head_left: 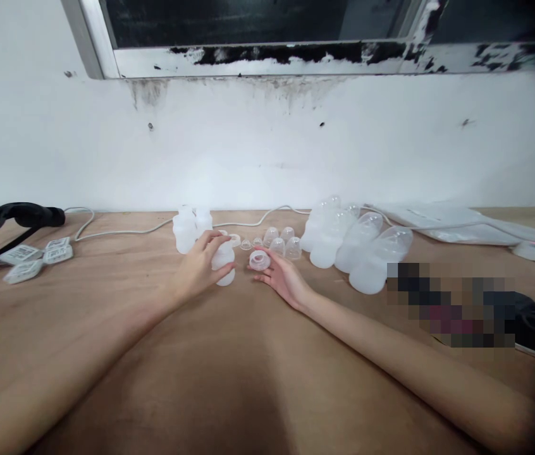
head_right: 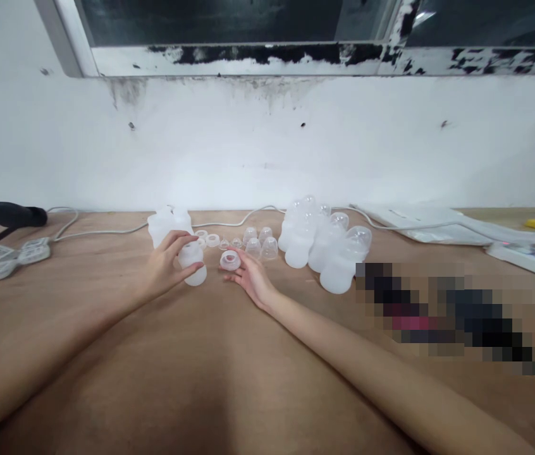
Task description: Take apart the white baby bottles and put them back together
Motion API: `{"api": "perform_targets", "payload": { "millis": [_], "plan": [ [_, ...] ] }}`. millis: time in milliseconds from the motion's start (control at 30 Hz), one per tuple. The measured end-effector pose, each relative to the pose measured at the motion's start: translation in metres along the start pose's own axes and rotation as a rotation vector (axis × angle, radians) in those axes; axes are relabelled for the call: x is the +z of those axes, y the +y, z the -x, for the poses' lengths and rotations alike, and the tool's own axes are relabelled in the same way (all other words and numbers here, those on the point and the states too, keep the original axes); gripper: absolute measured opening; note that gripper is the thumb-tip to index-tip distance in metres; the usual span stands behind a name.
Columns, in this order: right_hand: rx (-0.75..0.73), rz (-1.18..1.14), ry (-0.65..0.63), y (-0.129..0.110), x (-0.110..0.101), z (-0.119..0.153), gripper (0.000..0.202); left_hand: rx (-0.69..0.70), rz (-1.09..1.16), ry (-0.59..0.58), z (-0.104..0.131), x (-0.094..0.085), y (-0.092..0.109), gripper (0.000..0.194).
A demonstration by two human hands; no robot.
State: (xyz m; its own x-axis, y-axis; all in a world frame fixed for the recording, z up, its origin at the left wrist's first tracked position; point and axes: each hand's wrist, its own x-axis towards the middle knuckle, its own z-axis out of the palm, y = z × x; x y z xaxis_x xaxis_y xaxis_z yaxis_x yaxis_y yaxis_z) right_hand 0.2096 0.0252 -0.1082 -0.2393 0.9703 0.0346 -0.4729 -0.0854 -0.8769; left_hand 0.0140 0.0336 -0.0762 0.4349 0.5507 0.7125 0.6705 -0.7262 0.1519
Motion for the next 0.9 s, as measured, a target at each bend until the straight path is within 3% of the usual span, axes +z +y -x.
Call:
{"api": "perform_targets", "payload": {
  "millis": [100, 200, 400, 600, 900],
  "plan": [
    [-0.001, -0.01, 0.032, 0.001, -0.001, -0.001, 0.025, -0.065, 0.127, 0.114, 0.01, 0.019, 0.002, 0.05],
    [-0.006, -0.006, 0.026, 0.001, 0.0, 0.0, 0.026, -0.156, 0.231, 0.141, 0.018, 0.03, -0.003, 0.062],
    [-0.047, 0.15, 0.023, 0.002, 0.003, 0.002, 0.038, -0.359, 0.365, -0.034, 0.021, 0.027, -0.001, 0.047],
    [-0.054, 0.199, 0.041, 0.004, 0.003, 0.002, 0.035, -0.376, 0.402, -0.045, 0.02, 0.026, 0.0, 0.049],
    [-0.004, 0.208, 0.041, 0.003, 0.002, 0.002, 0.03, -0.457, 0.437, -0.177, 0.021, 0.031, -0.006, 0.053]
  ]
}}
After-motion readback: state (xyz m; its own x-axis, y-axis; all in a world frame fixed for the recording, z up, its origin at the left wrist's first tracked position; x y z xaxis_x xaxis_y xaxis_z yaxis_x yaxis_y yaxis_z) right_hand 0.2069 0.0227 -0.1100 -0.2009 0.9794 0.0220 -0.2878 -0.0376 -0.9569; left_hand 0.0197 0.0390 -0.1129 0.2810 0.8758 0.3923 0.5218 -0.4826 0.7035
